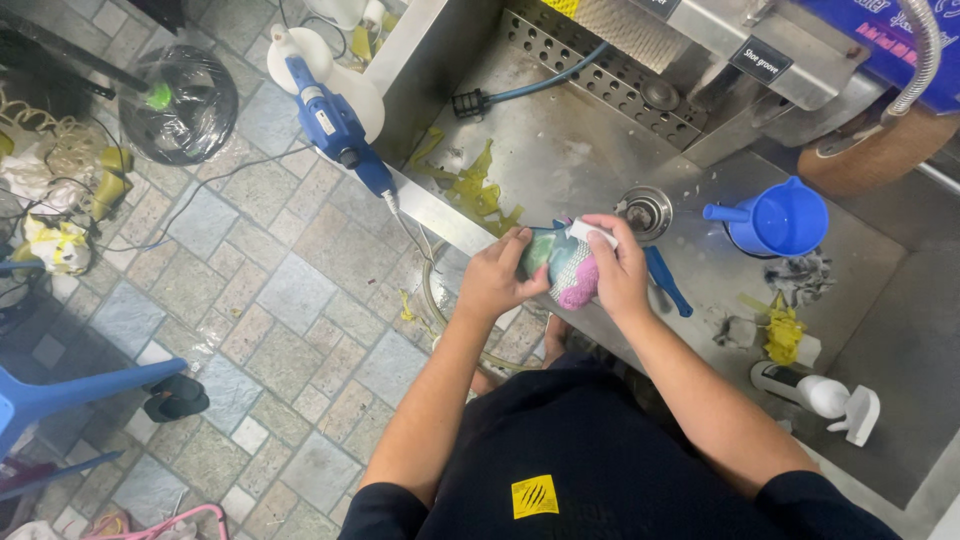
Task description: The person scrubs a colorful sneaker with a white sponge, focusing on the upper and sole. They rinse the shoe under running water, then place it into a shoe washing machine and operate the controls.
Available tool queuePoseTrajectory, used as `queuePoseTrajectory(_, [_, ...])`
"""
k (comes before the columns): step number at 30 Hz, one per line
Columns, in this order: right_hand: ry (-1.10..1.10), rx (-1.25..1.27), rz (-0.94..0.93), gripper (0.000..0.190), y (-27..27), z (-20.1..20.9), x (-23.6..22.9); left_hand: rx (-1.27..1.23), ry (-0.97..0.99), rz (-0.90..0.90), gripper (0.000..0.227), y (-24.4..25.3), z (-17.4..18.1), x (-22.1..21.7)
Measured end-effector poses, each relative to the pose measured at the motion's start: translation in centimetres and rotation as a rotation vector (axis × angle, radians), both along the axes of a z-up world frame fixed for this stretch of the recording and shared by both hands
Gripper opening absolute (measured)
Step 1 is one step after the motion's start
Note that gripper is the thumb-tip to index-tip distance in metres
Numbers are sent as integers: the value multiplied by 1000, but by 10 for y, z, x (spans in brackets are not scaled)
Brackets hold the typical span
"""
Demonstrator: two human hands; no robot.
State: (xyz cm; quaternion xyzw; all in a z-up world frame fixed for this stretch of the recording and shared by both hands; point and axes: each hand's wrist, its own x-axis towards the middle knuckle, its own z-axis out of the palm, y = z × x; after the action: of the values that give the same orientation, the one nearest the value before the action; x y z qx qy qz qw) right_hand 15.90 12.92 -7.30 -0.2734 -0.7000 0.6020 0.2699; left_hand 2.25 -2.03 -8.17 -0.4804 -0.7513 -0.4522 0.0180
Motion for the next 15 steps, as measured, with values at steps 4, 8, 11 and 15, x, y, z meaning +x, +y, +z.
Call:
queuePoseTrajectory(4, [-58, 133, -21, 23, -5, 15, -5, 26, -110, -9, 40, -6, -16, -4])
queuePoseTrajectory(8, [-65, 129, -19, 23, -8, 17, -6, 37, -172, -23, 36, -10, -18, -1])
queuePoseTrajectory(11, [-52, 137, -10, 24, -5, 15, -7, 71, -269, -27, 36, -11, -10, 0])
queuePoseTrajectory(15, [-57, 39, 21, 25, 0, 10, -2, 135, -362, -41, 43, -8, 1, 4])
